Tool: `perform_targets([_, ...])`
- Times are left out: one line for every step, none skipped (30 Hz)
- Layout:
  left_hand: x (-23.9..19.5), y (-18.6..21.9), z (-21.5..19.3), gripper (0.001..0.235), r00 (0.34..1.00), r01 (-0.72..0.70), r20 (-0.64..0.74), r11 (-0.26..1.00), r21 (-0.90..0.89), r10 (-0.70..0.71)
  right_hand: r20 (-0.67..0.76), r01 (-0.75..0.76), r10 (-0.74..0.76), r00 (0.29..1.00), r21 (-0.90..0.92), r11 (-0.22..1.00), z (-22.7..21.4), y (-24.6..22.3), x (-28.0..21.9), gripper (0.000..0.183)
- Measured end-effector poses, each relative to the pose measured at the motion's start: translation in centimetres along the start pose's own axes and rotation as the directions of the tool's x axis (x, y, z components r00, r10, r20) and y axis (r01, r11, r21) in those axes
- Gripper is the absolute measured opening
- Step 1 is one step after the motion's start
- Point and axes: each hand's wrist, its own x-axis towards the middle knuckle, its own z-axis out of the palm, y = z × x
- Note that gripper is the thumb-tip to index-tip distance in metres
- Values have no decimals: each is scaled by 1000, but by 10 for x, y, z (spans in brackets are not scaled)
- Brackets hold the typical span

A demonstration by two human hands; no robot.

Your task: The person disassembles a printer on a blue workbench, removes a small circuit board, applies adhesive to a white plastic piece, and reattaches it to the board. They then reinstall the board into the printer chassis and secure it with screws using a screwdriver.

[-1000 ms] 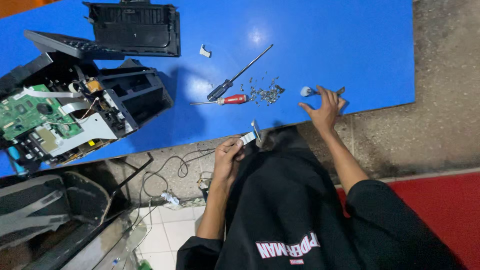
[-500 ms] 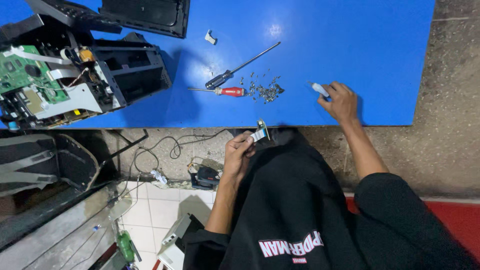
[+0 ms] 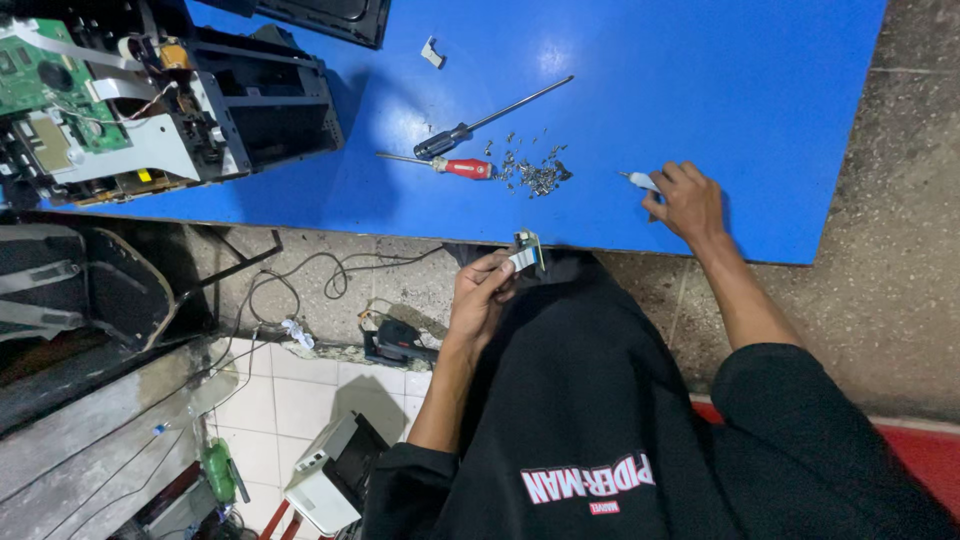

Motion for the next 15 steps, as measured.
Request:
perform_targets([0, 1, 0, 10, 1000, -6, 5, 1000, 2, 6, -8, -14, 14, 1000, 8, 1000, 1, 1, -1, 23])
perform_targets([1, 2, 0, 10, 1000, -13, 10, 1000, 4, 13, -15, -27, 28, 1000, 15, 1000, 2, 2, -2, 22])
perform_targets([1, 2, 0, 10, 1000, -18, 14, 1000, 7, 18, -21, -42, 42, 999, 24, 999, 4, 3, -5, 21])
perform_targets([0, 2, -1, 9, 1000, -16, 16, 1000, 4, 16, -50, -85, 90, 995, 97, 992, 6, 6, -9, 22])
perform_targets([0, 2, -1, 9, 1000, -15, 19, 1000, 1, 15, -75, -125, 140, 987, 169, 978, 9, 9, -12, 23])
perform_targets([0, 2, -2, 9, 1000, -14, 22, 1000, -2, 14, -97, -162, 190, 977, 242, 957, 12, 13, -16, 24])
perform_targets([0, 2, -2, 9, 1000, -11, 16, 1000, 5, 11, -133, -201, 251, 959, 306, 930, 15, 19, -18, 26])
perform_targets([0, 2, -2, 10, 1000, -8, 9, 1000, 13, 8, -165, -235, 313, 935, 371, 898, 19, 25, -20, 29])
perform_targets([0, 2, -3, 10, 1000, -2, 5, 1000, 20, 2, -191, -267, 377, 906, 434, 861, 24, 30, -23, 31])
perform_targets([1, 2, -3, 10, 1000, 3, 2, 1000, 26, -3, -170, -311, 433, 885, 477, 822, 30, 34, -24, 33])
perform_targets([1, 2, -4, 10, 1000, 12, 2, 999, 30, -12, -147, -356, 490, 859, 515, 779, 35, 39, -26, 36])
perform_targets([2, 2, -4, 10, 1000, 22, 1, 999, 35, -22, -121, -399, 544, 830, 552, 732, 39, 43, -27, 38])
perform_targets([2, 1, -4, 10, 1000, 21, 1, 999, 35, -21, -133, -410, 528, 839, 483, 774, 43, 46, -29, 37])
perform_targets([3, 1, -5, 10, 1000, 20, 0, 999, 36, -20, -142, -419, 511, 848, 410, 810, 45, 48, -31, 36])
perform_targets([4, 1, -5, 10, 1000, 19, -1, 999, 38, -19, -150, -426, 494, 856, 336, 840, 46, 49, -33, 35])
